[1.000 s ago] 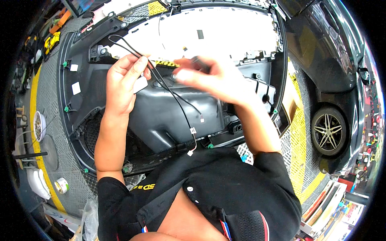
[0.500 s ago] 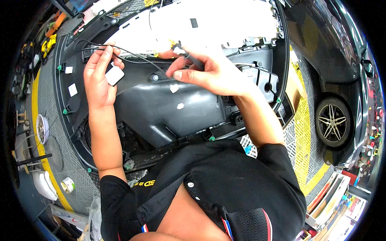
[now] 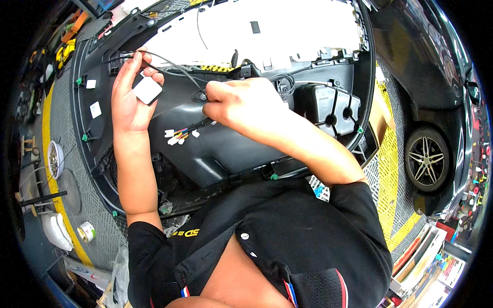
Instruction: The person connects wires and an electronic component to the inside of a car door panel using their hands.
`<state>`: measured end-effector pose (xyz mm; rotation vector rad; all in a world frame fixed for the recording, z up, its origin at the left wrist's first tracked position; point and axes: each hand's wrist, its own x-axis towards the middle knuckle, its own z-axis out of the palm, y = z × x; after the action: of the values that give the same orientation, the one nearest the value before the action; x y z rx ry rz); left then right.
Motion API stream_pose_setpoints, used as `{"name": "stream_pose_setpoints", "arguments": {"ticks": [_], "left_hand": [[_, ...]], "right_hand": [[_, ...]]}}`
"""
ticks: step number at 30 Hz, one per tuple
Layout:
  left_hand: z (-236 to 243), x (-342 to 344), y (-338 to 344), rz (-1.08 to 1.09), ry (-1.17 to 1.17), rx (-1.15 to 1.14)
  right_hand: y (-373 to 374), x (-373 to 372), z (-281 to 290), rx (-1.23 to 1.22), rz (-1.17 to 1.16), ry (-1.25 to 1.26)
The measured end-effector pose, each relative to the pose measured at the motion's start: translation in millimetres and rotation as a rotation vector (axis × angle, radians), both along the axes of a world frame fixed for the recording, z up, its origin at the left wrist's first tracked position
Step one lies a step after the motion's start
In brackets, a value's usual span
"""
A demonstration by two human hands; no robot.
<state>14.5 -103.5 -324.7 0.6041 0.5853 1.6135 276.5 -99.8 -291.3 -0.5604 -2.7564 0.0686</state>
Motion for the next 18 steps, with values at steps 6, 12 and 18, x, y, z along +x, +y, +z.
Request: {"name": "stream_pose_setpoints", "arguments": {"ticks": [6,12,18], "left_hand": [[14,15,-6,0.026,0.312,-0.005],[10,13,-12,-0.023,0.412,0.129],[10,5,-6,-0.322,-0.017,0.072]], "right_hand": [[15,19,39,-0.346,-0.019,0.299],[30,19,72,-0.689,-0.387,0.661],[26,16,82,-1.08,-0.026,1.036]]}}
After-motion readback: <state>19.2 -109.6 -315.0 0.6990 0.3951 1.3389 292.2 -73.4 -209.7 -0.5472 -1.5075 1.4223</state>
